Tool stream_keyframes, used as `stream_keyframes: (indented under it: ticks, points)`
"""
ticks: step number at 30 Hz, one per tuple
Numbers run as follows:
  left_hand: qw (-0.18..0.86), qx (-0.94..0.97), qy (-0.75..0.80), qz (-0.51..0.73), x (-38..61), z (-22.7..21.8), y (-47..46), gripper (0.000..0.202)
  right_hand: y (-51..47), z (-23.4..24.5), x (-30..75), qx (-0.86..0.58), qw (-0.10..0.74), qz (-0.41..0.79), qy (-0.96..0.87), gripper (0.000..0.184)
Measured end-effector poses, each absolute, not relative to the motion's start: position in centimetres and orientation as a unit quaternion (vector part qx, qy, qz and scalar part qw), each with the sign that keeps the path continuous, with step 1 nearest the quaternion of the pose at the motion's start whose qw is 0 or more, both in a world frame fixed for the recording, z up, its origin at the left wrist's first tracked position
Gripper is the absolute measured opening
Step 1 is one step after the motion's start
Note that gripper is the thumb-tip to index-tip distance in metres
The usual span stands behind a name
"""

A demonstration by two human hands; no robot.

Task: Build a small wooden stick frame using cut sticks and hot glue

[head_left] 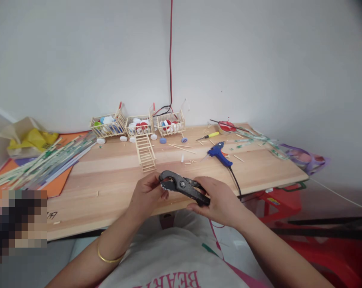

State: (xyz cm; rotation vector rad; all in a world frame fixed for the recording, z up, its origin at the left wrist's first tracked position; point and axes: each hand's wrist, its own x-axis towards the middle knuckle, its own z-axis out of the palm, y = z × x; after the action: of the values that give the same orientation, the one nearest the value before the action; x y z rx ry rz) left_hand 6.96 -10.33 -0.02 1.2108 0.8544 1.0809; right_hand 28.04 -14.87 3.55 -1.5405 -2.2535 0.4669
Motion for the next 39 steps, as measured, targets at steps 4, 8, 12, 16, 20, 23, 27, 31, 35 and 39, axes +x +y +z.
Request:
stream_keyframes:
  ticks: [4,8,12,16,20,23,27,31,35,39]
  points:
    - [0.61,0.523,0.365,0.47,7.1,0.2,-10.4,0.004,-14.8,3.4,28.0,-0.552,0.174,0.15,-0.801,0.041]
    - [0.602,0.519,0.375,0.477,7.2,0.2,-10.5,0.007,-14.8,3.2,28.1,-0.556,0.166,0.138,-0.803,0.044]
    - [0.605,0.515,0.371,0.48,7.2,-0.1,-10.5,0.008,-14.8,3.1,28.1,-0.551,0.171,0.155,-0.802,0.041]
    - [0.608,0.512,0.365,0.485,7.3,-0.5,-10.4,0.008,-14.8,3.1,28.1,-0.556,0.165,0.16,-0.799,0.038]
    - [0.608,0.502,0.366,0.493,7.6,-0.4,-10.6,0.009,-14.8,3.0,28.0,-0.564,0.148,0.152,-0.798,0.037]
    - [0.605,0.502,0.369,0.496,7.9,-0.1,-10.8,0.009,-14.9,3.0,28.0,-0.572,0.136,0.136,-0.797,0.035]
    - [0.605,0.504,0.371,0.493,8.0,0.0,-11.0,0.01,-14.8,2.8,28.3,-0.577,0.125,0.116,-0.799,0.036]
    - [0.609,0.508,0.366,0.488,8.1,-0.4,-10.9,0.011,-14.8,2.1,28.4,-0.588,0.121,0.102,-0.793,0.033]
    - [0.611,0.512,0.36,0.486,8.0,-0.8,-10.5,0.012,-14.8,1.9,28.2,-0.597,0.131,0.12,-0.782,0.026]
    - [0.638,0.508,0.335,0.471,7.9,-0.5,-10.2,0.012,-14.4,2.5,28.3,-0.586,0.173,0.199,-0.766,0.026]
